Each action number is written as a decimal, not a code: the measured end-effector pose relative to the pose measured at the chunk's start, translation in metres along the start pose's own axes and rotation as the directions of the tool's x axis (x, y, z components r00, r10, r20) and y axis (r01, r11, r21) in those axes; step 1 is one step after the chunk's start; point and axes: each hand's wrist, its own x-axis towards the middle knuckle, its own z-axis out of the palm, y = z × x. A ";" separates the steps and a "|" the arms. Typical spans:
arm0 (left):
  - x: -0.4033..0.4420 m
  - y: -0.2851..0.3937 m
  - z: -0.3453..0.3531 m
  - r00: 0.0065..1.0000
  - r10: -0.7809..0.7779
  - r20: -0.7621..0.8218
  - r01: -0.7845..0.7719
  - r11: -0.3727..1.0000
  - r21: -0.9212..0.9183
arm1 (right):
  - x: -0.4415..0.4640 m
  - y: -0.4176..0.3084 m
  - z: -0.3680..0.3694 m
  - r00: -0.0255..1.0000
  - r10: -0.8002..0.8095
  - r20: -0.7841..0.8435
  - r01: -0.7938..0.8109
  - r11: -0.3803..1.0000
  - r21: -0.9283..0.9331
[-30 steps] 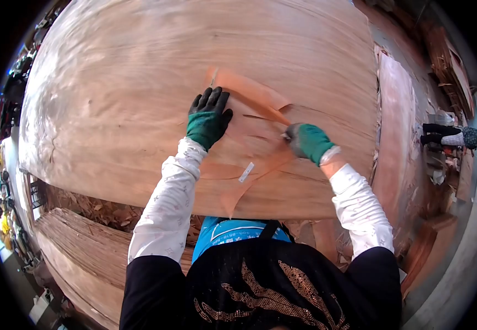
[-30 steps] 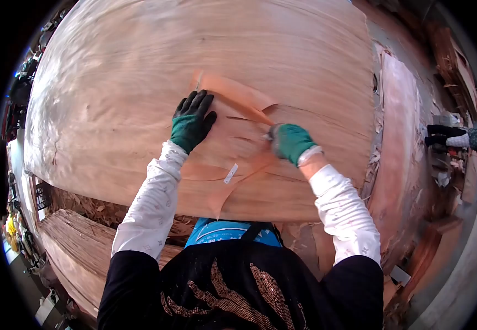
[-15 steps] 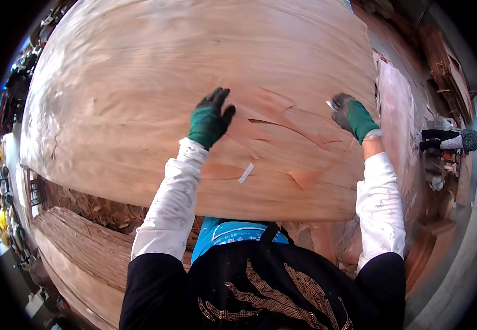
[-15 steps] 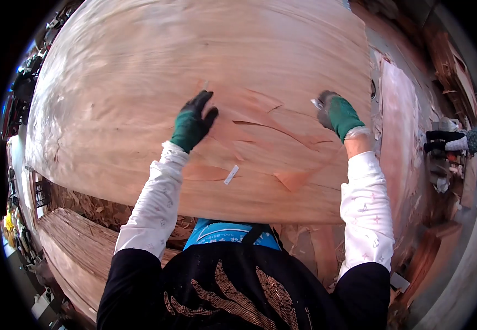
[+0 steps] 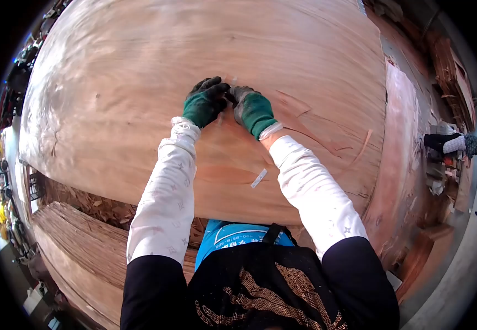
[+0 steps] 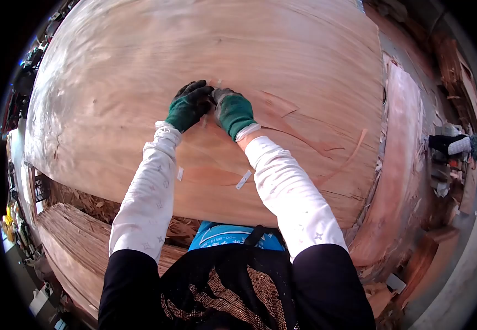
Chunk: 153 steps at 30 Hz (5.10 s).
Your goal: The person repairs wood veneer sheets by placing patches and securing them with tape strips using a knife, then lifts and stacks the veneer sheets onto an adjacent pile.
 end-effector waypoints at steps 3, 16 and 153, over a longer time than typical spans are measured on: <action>0.001 -0.001 -0.001 1.000 0.022 -0.005 -0.022 1.000 -0.019 | 0.003 0.003 0.017 0.996 -0.034 -0.082 0.032 0.999 -0.026; -0.003 0.009 -0.006 0.996 0.017 0.084 -0.024 0.996 0.086 | -0.017 0.034 0.008 0.980 -0.196 0.043 0.200 0.969 -0.141; -0.198 -0.135 -0.137 0.866 -0.478 -0.147 0.499 0.839 0.215 | -0.053 0.073 -0.039 0.986 0.115 0.120 -0.039 0.863 -0.503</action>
